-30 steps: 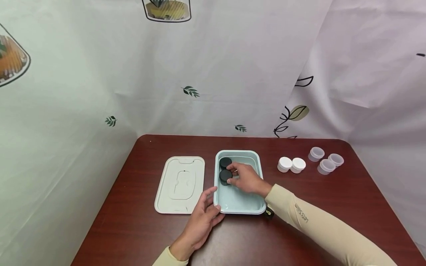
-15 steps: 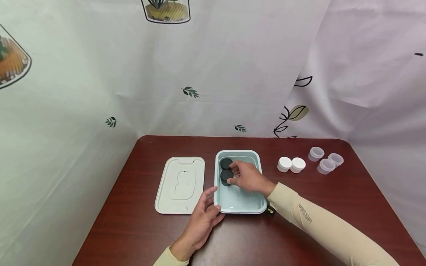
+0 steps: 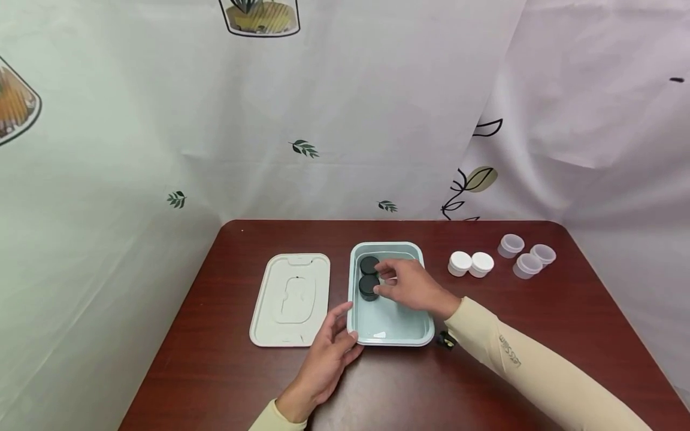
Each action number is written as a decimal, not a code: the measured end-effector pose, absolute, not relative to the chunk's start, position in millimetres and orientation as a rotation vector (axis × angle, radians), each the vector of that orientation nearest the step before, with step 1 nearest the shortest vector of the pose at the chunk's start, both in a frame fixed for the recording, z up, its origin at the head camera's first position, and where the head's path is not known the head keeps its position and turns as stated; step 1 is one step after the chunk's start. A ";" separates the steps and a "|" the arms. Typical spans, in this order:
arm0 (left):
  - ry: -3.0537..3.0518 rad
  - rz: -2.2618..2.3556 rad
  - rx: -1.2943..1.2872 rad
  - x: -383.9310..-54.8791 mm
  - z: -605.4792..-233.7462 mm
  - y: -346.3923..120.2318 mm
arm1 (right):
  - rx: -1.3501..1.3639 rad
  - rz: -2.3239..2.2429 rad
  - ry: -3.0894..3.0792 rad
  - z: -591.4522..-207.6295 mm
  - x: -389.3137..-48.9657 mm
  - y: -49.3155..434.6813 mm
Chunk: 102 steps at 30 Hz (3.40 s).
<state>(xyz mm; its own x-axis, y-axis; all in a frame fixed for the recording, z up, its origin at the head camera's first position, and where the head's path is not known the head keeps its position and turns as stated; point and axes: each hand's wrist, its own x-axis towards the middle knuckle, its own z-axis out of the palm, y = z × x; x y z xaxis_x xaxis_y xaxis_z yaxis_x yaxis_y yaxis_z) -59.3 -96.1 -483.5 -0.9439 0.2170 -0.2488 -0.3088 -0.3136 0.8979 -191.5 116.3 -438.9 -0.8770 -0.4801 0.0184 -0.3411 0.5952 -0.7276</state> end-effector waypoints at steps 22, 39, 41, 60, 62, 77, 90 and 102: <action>1.630 2.295 -0.138 -52.3 -483.0 -97.6 | -0.329 -1.459 2.678 -422.4 -204.1 230.0; 1.642 2.287 -0.109 -50.2 -479.9 -98.1 | -0.008 -1.433 2.859 -468.2 -194.8 320.7; 1.641 2.289 -0.108 -50.5 -479.3 -98.2 | -0.001 -1.439 2.839 -474.5 -196.4 323.0; 1.642 2.289 -0.103 -50.6 -479.4 -98.9 | 0.051 -1.654 2.682 -499.7 -202.9 313.0; 1.640 2.289 -0.102 -50.4 -479.6 -98.9 | 0.062 -1.655 2.686 -501.2 -202.6 312.6; 1.639 2.292 -0.109 -51.1 -480.5 -99.3 | 0.150 -1.666 2.705 -507.0 -203.0 308.4; 1.643 2.290 -0.103 -51.8 -480.5 -99.6 | 0.174 -1.748 2.710 -485.9 -202.4 315.9; 1.640 2.291 -0.096 -52.0 -480.3 -99.8 | 0.037 -1.661 2.788 -451.8 -202.4 311.0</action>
